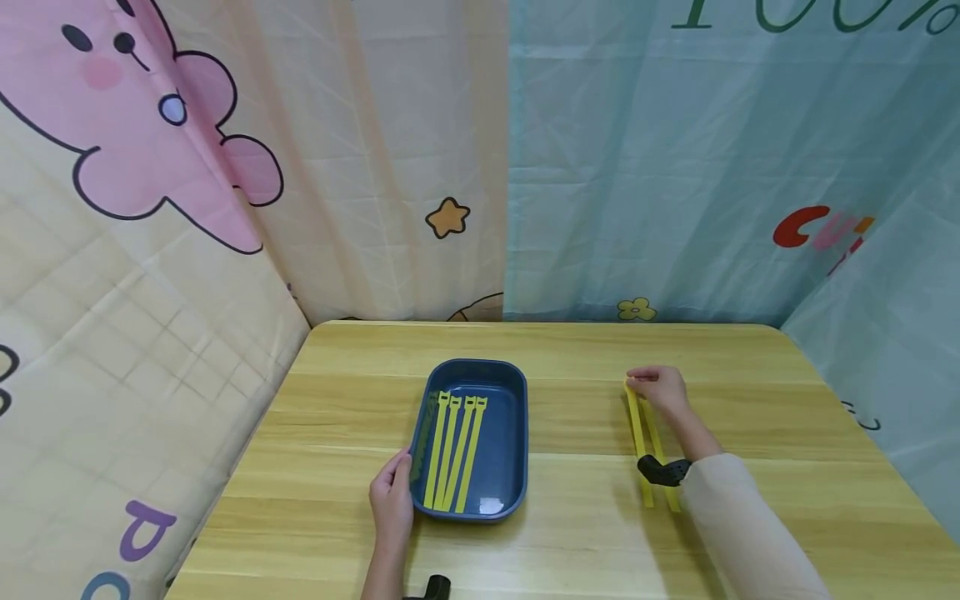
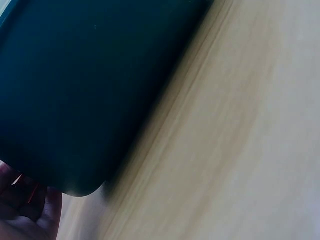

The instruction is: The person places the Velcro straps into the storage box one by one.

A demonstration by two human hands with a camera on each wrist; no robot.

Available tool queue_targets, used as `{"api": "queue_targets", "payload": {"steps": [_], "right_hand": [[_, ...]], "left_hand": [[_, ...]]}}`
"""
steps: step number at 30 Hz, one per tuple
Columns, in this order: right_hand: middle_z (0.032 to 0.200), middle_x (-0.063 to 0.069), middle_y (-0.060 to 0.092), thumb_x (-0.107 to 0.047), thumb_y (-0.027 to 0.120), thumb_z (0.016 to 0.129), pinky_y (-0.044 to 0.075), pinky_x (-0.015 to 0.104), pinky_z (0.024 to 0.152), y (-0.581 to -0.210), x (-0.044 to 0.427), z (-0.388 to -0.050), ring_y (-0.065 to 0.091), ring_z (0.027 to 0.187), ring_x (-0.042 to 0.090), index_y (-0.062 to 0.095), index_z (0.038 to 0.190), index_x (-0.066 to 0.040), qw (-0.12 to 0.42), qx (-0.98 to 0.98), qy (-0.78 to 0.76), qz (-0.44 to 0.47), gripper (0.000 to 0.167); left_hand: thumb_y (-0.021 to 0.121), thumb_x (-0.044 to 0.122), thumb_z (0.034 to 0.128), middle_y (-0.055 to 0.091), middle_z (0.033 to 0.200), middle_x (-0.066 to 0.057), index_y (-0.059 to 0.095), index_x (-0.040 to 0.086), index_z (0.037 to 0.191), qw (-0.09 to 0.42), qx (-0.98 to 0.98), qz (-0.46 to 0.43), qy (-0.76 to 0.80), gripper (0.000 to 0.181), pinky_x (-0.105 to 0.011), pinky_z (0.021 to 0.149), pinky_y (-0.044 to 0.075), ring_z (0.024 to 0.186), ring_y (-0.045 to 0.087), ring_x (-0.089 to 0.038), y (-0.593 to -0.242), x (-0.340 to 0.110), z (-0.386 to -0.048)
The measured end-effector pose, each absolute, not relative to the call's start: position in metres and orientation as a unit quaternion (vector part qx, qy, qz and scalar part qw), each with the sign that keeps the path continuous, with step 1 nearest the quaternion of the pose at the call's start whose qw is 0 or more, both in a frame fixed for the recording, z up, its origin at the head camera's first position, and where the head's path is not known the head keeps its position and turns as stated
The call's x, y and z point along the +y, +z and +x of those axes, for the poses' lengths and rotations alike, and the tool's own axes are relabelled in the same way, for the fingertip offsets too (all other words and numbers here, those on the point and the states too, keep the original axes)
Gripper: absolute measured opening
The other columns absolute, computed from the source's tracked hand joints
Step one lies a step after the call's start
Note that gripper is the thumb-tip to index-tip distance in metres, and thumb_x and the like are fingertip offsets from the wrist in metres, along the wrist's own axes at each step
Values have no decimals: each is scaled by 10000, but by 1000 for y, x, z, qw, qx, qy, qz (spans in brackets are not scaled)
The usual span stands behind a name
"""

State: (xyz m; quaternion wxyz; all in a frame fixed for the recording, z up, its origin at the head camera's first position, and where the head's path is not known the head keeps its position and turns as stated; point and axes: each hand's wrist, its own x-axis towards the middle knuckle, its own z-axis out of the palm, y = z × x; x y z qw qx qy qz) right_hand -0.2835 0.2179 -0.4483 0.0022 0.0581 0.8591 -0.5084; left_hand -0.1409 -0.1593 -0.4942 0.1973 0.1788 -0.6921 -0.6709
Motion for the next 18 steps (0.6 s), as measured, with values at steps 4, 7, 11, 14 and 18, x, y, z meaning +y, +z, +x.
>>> {"api": "queue_targets", "payload": {"steps": [4,7,11,14,18], "right_hand": [[934,180,635,-24,593,878,518,335,739,-443,216,-282,574,729,99,574,1081,162,10,852,-519,61,276],[965,188,631,-44,592,885,511,356,767,-441,217,-280,577,743,101,575,1100,144,12,850,-523,65,286],[988,192,631,-57,589,890,499,385,794,-439,218,-278,581,753,93,566,1122,137,9,848,-525,64,303],[992,200,634,-60,589,891,496,393,799,-439,220,-277,588,763,96,561,1126,141,5,848,-527,57,311],[979,184,639,-73,590,893,503,369,783,-437,223,-277,584,754,72,557,1130,143,0,847,-529,51,322]], "left_hand": [[491,87,943,570,1176,-226,597,-117,1118,198,-694,174,-670,289,-101,802,385,1128,485,-294,-495,-160,-142],[490,80,943,573,1173,-222,599,-114,1118,200,-691,172,-673,284,-96,810,382,1133,485,-283,-495,-160,-141],[491,77,941,578,1167,-216,603,-109,1117,205,-690,170,-673,280,-94,821,375,1135,485,-273,-494,-160,-141],[493,76,938,584,1156,-217,606,-110,1111,207,-693,172,-669,278,-98,823,377,1119,497,-260,-494,-160,-141],[497,76,936,591,1148,-212,611,-108,1105,208,-695,177,-665,274,-101,824,381,1059,527,-126,-494,-160,-141]]}}
